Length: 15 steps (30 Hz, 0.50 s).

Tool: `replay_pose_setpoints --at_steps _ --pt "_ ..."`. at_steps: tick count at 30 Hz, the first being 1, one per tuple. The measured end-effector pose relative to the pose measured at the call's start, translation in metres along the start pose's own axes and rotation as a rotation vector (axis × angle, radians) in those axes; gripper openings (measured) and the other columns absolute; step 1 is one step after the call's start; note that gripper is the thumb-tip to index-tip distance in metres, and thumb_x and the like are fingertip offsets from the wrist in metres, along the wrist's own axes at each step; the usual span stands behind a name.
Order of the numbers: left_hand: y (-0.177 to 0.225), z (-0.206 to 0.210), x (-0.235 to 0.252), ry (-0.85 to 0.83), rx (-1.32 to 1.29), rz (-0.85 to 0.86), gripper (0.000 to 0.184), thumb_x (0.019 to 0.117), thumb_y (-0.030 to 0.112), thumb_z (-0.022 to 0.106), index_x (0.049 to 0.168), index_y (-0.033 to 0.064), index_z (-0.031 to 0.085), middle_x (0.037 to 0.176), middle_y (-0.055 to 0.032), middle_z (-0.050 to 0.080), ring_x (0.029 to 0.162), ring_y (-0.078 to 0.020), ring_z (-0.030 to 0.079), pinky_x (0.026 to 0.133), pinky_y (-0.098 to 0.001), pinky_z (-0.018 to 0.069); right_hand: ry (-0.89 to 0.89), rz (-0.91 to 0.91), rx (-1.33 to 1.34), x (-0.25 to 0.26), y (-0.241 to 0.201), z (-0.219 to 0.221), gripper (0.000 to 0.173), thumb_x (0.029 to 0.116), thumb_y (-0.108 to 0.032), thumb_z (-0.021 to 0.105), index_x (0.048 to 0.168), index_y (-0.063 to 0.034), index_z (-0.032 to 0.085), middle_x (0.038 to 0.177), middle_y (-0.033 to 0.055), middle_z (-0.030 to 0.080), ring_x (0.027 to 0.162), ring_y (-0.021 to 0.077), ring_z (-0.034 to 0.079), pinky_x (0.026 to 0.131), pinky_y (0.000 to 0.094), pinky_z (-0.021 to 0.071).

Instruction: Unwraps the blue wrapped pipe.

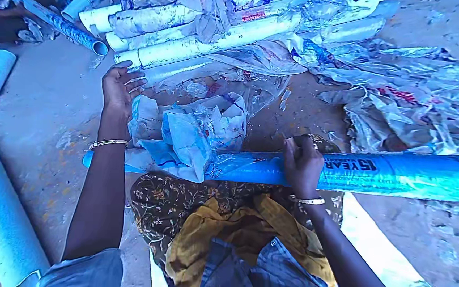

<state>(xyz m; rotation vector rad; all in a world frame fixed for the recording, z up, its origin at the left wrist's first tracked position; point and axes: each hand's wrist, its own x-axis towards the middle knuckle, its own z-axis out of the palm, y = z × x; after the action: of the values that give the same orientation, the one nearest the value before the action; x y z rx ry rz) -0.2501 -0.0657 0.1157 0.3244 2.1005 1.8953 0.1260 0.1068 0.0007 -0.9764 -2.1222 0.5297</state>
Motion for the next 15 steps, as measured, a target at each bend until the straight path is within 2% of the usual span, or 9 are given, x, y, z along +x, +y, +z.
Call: replay_pose_setpoints --at_steps 1,3,5,6,8,10,11,13,15 --pt "0.008 -0.005 -0.016 0.032 0.048 0.049 0.037 0.1107 0.033 0.021 0.119 0.0175 0.054 0.089 0.0054 0.07 0.079 -0.0071 0.069 0.073 -0.0252 0.054 -0.012 0.008 0.003 0.002 0.0 0.0 0.033 0.1 -0.024 0.059 0.099 0.008 0.064 0.067 0.0181 0.059 0.058 0.0328 0.058 0.057 0.0496 0.0458" --pt "-0.005 -0.014 -0.071 0.009 0.212 0.141 0.053 0.1122 0.042 0.02 0.095 0.0116 0.059 0.071 0.0081 0.067 0.065 -0.0016 0.065 0.067 -0.0213 0.0544 -0.027 0.012 0.019 0.006 -0.001 0.0 0.033 0.1009 -0.024 0.059 0.101 0.0089 0.065 0.068 0.0195 0.059 0.058 0.0333 0.058 0.058 0.0504 0.0454" --pt "-0.046 -0.017 -0.135 -0.04 0.436 0.243 0.054 0.1121 0.037 0.027 0.088 0.0042 0.064 0.071 0.0061 0.065 0.065 0.0011 0.063 0.07 -0.0202 0.0546 -0.048 0.018 0.019 0.01 -0.002 0.001 0.033 0.1012 -0.023 0.058 0.102 0.0092 0.065 0.07 0.0215 0.06 0.059 0.036 0.059 0.059 0.0533 0.0454" --pt "-0.073 -0.014 -0.162 -0.014 0.534 0.272 0.045 0.1085 0.031 0.038 0.088 0.002 0.066 0.076 0.003 0.067 0.071 -0.0011 0.064 0.074 -0.0239 0.0551 -0.063 0.026 0.016 0.011 -0.002 0.0 0.033 0.1013 -0.023 0.058 0.103 0.0095 0.065 0.072 0.023 0.061 0.061 0.038 0.06 0.061 0.0553 0.0455" --pt "-0.126 0.0 -0.21 0.101 0.679 0.326 0.043 0.0956 0.034 0.062 0.105 -0.0064 0.071 0.099 -0.0171 0.072 0.094 -0.0244 0.07 0.086 -0.0442 0.0549 -0.098 0.042 -0.004 0.016 -0.002 0.0 0.035 0.1017 -0.024 0.057 0.104 0.0101 0.064 0.075 0.0269 0.062 0.065 0.0426 0.061 0.064 0.0592 0.0449" --pt "-0.165 0.023 -0.239 0.175 0.796 0.345 0.074 0.0811 0.048 0.074 0.127 -0.0088 0.065 0.129 -0.031 0.062 0.12 -0.0486 0.059 0.099 -0.0641 0.0445 -0.154 0.059 -0.039 0.018 -0.005 -0.001 0.038 0.1034 -0.025 0.054 0.109 0.0122 0.063 0.083 0.0331 0.063 0.074 0.0499 0.062 0.07 0.064 0.0447" --pt "-0.178 0.036 -0.244 0.211 0.835 0.347 0.08 0.0775 0.052 0.076 0.131 -0.0068 0.063 0.137 -0.0329 0.057 0.125 -0.053 0.055 0.102 -0.0675 0.0406 -0.182 0.064 -0.07 0.019 -0.008 0.0 0.041 0.1044 -0.026 0.053 0.113 0.0127 0.062 0.088 0.0359 0.064 0.08 0.0537 0.063 0.073 0.0666 0.0441" --pt "-0.191 0.057 -0.24 0.286 0.862 0.417 0.067 0.0818 0.047 0.076 0.125 -0.0034 0.069 0.136 -0.034 0.057 0.123 -0.0557 0.055 0.102 -0.0685 0.0397 -0.227 0.058 -0.161 0.019 -0.017 0.001 0.044 0.1056 -0.029 0.052 0.121 0.0116 0.059 0.094 0.0392 0.065 0.088 0.0599 0.064 0.075 0.0709 0.0439" --pt "-0.194 0.067 -0.232 0.34 0.879 0.544 0.043 0.0871 0.035 0.073 0.11 -0.0007 0.076 0.124 -0.0305 0.066 0.112 -0.0513 0.063 0.096 -0.0629 0.0471 -0.256 0.064 -0.247 0.014 -0.027 0.005 0.047 0.1063 -0.032 0.051 0.127 0.0095 0.056 0.096 0.0397 0.065 0.092 0.0619 0.065 0.074 0.0719 0.0455"
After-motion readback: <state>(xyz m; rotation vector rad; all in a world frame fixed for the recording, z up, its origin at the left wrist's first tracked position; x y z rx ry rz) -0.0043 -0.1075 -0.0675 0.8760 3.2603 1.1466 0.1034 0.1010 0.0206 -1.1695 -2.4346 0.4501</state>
